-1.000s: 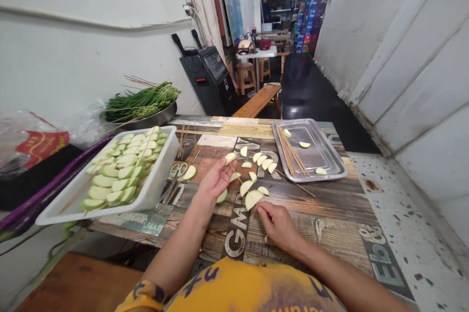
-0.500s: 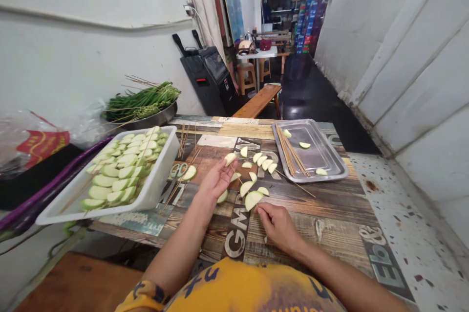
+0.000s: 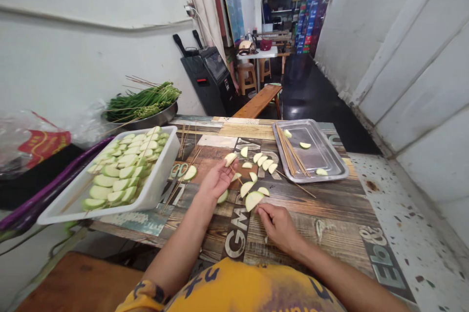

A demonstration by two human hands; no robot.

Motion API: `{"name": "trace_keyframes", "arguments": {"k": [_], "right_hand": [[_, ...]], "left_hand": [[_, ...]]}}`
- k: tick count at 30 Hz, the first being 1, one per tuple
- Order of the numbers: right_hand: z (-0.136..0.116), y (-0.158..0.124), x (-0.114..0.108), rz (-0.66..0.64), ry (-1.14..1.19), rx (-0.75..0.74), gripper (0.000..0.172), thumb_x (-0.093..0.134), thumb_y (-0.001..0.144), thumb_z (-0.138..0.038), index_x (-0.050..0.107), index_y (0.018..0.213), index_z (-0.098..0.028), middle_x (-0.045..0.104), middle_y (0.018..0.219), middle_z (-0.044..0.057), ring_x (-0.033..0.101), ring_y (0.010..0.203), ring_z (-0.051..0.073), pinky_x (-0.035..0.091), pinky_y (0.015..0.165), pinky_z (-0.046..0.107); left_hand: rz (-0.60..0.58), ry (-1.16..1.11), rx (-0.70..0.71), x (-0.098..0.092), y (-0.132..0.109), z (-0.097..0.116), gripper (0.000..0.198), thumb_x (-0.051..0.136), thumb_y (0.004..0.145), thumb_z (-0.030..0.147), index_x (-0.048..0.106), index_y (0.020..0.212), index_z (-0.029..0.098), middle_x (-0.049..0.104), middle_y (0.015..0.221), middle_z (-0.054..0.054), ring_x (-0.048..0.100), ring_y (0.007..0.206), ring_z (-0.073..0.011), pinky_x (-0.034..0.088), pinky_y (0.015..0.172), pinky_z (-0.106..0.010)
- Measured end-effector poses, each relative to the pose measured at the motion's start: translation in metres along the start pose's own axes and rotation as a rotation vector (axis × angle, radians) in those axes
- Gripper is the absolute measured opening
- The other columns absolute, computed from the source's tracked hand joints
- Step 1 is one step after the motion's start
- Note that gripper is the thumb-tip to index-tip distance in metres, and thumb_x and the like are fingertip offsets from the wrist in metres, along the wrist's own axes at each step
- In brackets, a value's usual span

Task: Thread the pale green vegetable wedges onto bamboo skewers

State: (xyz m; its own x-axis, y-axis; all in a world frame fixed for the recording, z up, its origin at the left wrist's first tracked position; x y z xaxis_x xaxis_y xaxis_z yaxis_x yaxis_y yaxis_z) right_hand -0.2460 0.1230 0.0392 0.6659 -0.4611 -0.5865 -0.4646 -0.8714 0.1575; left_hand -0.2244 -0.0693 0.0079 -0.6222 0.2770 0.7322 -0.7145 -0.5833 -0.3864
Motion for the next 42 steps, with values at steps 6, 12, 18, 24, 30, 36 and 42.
{"name": "trace_keyframes", "arguments": {"k": [6, 12, 18, 24, 30, 36, 42], "right_hand": [[0.0006, -0.0004, 0.0001, -0.006, -0.008, 0.012, 0.030, 0.034, 0.089, -0.026, 0.060, 0.081, -0.017, 0.064, 0.073, 0.004, 0.058, 0.066, 0.015, 0.041, 0.062, 0.023], [0.0014, -0.0004, -0.0005, -0.001, 0.003, 0.012, 0.029, 0.034, 0.089, -0.026, 0.060, 0.081, -0.016, 0.064, 0.072, 0.004, 0.058, 0.066, 0.015, 0.041, 0.063, 0.023], [0.0030, -0.0016, 0.0002, -0.008, 0.016, 0.018, 0.028, 0.035, 0.089, -0.025, 0.061, 0.082, -0.016, 0.065, 0.074, 0.003, 0.058, 0.066, 0.014, 0.040, 0.063, 0.023], [0.0032, -0.0011, 0.0011, -0.008, 0.001, 0.020, 0.028, 0.035, 0.088, -0.025, 0.060, 0.081, -0.016, 0.064, 0.072, 0.003, 0.058, 0.065, 0.014, 0.040, 0.062, 0.022], [0.0031, -0.0001, 0.0012, -0.011, -0.008, 0.018, 0.027, 0.035, 0.088, -0.025, 0.060, 0.080, -0.016, 0.063, 0.070, 0.003, 0.057, 0.064, 0.014, 0.040, 0.061, 0.022], [0.0039, -0.0013, 0.0024, -0.024, -0.005, 0.021, 0.027, 0.036, 0.088, -0.024, 0.060, 0.080, -0.016, 0.063, 0.070, 0.003, 0.057, 0.064, 0.014, 0.040, 0.061, 0.022], [0.0052, -0.0015, 0.0041, -0.039, -0.006, 0.025, 0.027, 0.035, 0.088, -0.024, 0.060, 0.081, -0.016, 0.064, 0.072, 0.003, 0.058, 0.066, 0.014, 0.040, 0.063, 0.023]], "left_hand": [[-0.015, 0.024, 0.019, -0.0003, 0.0005, 0.0007, 0.013, 0.052, 0.078, 0.010, 0.057, 0.091, 0.008, 0.066, 0.090, -0.014, 0.064, 0.082, -0.0157, 0.051, 0.074, -0.025], [-0.001, 0.055, 0.037, -0.0003, -0.0011, 0.0024, 0.015, 0.053, 0.078, 0.010, 0.057, 0.092, 0.009, 0.067, 0.087, -0.013, 0.065, 0.079, -0.0151, 0.051, 0.074, -0.026], [0.001, 0.051, 0.036, 0.0010, -0.0025, 0.0026, 0.012, 0.053, 0.077, 0.010, 0.057, 0.089, 0.009, 0.067, 0.086, -0.012, 0.065, 0.077, -0.0153, 0.051, 0.071, -0.025], [0.006, 0.058, 0.101, 0.0013, -0.0039, 0.0057, 0.011, 0.056, 0.075, 0.008, 0.055, 0.085, 0.011, 0.067, 0.086, -0.011, 0.065, 0.080, -0.0170, 0.052, 0.072, -0.026], [0.006, 0.064, 0.118, 0.0008, -0.0043, 0.0064, 0.010, 0.056, 0.075, 0.008, 0.054, 0.084, 0.011, 0.067, 0.086, -0.011, 0.065, 0.080, -0.0174, 0.052, 0.073, -0.027], [-0.020, 0.084, 0.087, 0.0017, -0.0027, 0.0040, 0.011, 0.056, 0.075, 0.009, 0.055, 0.086, 0.011, 0.067, 0.085, -0.011, 0.065, 0.078, -0.0167, 0.051, 0.071, -0.026], [-0.035, 0.113, 0.050, 0.0053, -0.0044, 0.0018, 0.010, 0.056, 0.076, 0.009, 0.055, 0.086, 0.011, 0.067, 0.082, -0.010, 0.065, 0.075, -0.0158, 0.051, 0.067, -0.024]]}}
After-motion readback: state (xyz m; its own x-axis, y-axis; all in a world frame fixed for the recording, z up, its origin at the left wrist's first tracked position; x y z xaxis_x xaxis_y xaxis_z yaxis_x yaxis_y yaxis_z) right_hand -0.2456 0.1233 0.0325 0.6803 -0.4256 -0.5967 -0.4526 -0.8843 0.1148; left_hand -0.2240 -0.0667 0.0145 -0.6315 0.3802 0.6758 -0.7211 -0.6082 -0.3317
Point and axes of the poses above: each hand's wrist, its own y-axis towards the middle knuckle, its own x-axis out of the palm, z = x × y, the point moved 8 cm from there along y, towards the middle knuckle
